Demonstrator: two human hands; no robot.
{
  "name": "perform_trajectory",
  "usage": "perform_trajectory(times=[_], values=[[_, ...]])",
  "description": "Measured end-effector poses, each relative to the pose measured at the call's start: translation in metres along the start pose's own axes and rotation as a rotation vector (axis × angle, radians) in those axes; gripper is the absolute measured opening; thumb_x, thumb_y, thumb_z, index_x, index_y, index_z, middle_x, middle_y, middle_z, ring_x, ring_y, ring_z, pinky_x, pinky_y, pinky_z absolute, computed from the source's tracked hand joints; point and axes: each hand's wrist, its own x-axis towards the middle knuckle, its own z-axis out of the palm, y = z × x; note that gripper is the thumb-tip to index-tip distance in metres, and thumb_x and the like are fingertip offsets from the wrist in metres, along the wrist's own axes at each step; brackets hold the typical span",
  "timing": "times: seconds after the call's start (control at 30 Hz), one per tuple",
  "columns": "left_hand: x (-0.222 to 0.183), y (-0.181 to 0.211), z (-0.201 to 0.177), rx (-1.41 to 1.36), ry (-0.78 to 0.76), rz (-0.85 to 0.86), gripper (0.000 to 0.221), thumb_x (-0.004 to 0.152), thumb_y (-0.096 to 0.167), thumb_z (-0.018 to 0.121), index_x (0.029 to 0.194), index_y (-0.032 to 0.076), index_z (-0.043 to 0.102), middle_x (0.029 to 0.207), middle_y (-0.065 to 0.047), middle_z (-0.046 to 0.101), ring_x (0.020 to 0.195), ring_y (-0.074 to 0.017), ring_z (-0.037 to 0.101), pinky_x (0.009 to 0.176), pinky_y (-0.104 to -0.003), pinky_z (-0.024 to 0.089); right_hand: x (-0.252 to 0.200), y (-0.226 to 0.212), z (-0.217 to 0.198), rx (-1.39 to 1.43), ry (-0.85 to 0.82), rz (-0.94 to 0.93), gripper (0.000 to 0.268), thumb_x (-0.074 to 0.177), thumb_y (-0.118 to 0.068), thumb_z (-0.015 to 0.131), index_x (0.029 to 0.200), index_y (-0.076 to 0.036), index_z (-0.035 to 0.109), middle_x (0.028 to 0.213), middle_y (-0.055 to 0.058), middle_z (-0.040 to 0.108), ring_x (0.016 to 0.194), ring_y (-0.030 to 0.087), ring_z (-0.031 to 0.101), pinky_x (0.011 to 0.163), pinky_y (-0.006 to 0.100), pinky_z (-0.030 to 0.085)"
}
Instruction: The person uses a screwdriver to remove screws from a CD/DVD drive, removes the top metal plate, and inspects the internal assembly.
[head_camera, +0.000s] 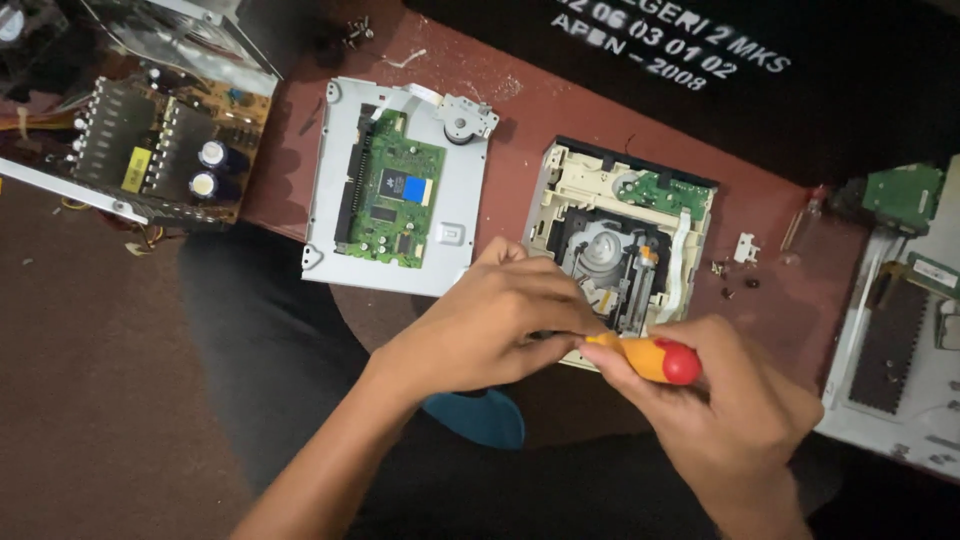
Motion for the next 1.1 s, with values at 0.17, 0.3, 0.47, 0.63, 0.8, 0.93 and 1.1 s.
perform_trajectory(times=[0.17,0.3,0.47,0.63,0.8,0.93,1.1], values=[[0.005,0.002,-0.006,0.069,-0.034,0.018,0.014,0.095,0.017,0.072,0.107,0.012,0.077,0.110,-0.002,0.069,0.101,-0.0254,0.056,0.072,-0.041,0.036,0.026,0.005,-0.019,0.044,-0.274,-0.072,0.028,0.087,-0.025,0.089,0.091,-0.009,0.066,0.084,-0.002,0.070,0.069,0.010,0.064,0.069,0.025,0.051],[0.008,0.003,-0.006,0.002,-0.044,0.030,0.013,0.097,0.018,0.070,0.092,0.007,0.074,0.097,-0.003,0.071,0.092,-0.0255,0.053,0.070,-0.041,0.031,0.041,0.002,-0.030,0.188,-0.592,-0.201,0.029,0.092,-0.007,0.066,0.118,-0.014,0.055,0.102,0.005,0.062,0.091,0.020,0.065,0.076,0.037,0.049],[0.008,-0.002,0.008,0.071,0.024,-0.012,0.022,0.091,0.029,0.078,0.084,0.011,0.068,0.076,0.002,0.057,0.083,-0.0217,0.049,0.072,-0.037,0.033,0.043,0.004,-0.033,-0.008,-0.578,-0.192,0.061,0.083,-0.052,0.080,0.123,-0.013,0.057,0.111,0.006,0.062,0.090,0.020,0.069,0.070,0.033,0.060],[0.011,0.004,0.005,0.134,0.050,-0.020,0.021,0.097,0.027,0.071,0.089,0.008,0.065,0.097,-0.002,0.060,0.088,-0.0244,0.051,0.071,-0.039,0.033,0.047,0.007,-0.036,-0.248,-0.503,-0.423,0.014,0.104,-0.024,0.061,0.094,-0.018,0.054,0.081,-0.001,0.048,0.070,0.017,0.053,0.064,0.032,0.047],[0.007,0.003,-0.008,-0.050,-0.052,-0.020,0.014,0.084,-0.002,0.055,0.083,0.009,0.063,0.095,-0.003,0.056,0.090,-0.0245,0.046,0.075,-0.039,0.027,0.056,0.003,-0.039,-0.004,-0.601,-0.416,0.036,0.087,-0.009,0.069,0.122,-0.015,0.062,0.112,0.005,0.059,0.092,0.020,0.064,0.065,0.034,0.056],[0.009,0.008,-0.001,-0.036,-0.009,-0.051,0.010,0.086,0.006,0.058,0.079,0.009,0.051,0.082,-0.001,0.051,0.081,-0.0186,0.037,0.072,-0.038,0.023,0.062,0.000,-0.029,0.179,-0.613,-0.449,0.014,0.093,-0.001,0.061,0.105,-0.010,0.062,0.106,0.006,0.059,0.101,0.024,0.059,0.091,0.039,0.048],[0.005,0.004,-0.002,-0.071,-0.012,-0.030,0.014,0.096,0.010,0.063,0.085,0.012,0.071,0.102,0.000,0.068,0.089,-0.0218,0.048,0.075,-0.038,0.027,0.060,-0.004,-0.030,0.145,-0.577,-0.431,0.037,0.089,-0.017,0.070,0.124,-0.011,0.062,0.122,0.007,0.059,0.105,0.025,0.061,0.087,0.038,0.054]])
